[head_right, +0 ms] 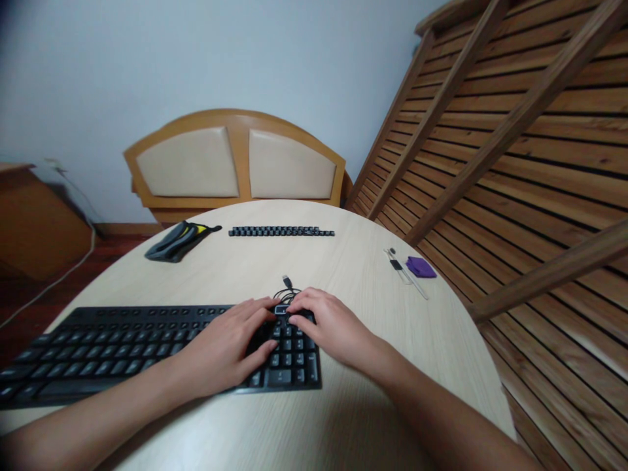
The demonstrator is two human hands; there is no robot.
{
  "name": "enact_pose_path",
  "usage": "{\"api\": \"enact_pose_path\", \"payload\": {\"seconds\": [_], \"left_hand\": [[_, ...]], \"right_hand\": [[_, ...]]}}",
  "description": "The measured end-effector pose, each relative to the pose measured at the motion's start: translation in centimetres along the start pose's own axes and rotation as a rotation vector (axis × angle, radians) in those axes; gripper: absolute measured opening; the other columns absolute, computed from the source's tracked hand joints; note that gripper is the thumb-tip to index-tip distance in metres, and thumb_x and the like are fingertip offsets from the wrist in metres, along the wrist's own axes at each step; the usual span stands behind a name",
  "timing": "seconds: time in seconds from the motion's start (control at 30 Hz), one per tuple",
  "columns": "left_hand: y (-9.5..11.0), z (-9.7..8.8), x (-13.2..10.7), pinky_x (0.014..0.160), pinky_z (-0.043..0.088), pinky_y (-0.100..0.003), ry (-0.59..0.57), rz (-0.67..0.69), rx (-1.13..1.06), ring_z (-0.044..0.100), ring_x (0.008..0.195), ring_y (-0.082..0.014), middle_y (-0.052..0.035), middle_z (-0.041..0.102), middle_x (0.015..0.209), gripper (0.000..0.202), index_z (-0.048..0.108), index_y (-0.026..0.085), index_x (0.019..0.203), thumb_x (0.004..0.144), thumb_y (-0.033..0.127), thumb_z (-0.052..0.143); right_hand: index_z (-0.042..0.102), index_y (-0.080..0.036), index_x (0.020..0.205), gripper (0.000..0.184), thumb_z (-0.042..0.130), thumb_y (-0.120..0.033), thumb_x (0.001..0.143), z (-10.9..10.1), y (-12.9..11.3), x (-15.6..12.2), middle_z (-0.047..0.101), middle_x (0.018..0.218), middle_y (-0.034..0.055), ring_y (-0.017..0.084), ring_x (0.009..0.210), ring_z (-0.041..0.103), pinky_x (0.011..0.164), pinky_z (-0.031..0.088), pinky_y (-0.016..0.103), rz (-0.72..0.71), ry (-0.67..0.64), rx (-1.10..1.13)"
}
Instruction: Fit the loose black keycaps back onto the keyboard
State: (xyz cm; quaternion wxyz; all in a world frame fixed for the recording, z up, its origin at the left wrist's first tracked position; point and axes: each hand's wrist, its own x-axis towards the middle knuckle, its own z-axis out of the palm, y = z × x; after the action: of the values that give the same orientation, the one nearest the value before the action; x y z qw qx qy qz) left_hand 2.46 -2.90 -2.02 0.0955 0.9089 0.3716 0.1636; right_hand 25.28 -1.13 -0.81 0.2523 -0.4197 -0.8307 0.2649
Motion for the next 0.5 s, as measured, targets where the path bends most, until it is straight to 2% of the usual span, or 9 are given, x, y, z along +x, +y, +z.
{"api": "enact_pose_path", "payload": {"seconds": [0.5], "left_hand": [[-0.1, 0.1, -0.1, 0.111, 0.042, -0.053, 0.020, -0.004, -0.005, 0.054, 0.129, -0.0321, -0.0179, 0.055, 0.142, 0.027, 0.058, 0.014, 0.112, 0.095, 0.034, 0.053]], "right_hand": [[0.073, -0.018, 0.104, 0.015, 0.065, -0.019, 0.090, 0.6, -1.3, -0.5, 0.072, 0.103, 0.0062, 0.021, 0.100, 0.064, 0.091, 0.051, 0.037, -0.007, 0.038, -0.303]]}}
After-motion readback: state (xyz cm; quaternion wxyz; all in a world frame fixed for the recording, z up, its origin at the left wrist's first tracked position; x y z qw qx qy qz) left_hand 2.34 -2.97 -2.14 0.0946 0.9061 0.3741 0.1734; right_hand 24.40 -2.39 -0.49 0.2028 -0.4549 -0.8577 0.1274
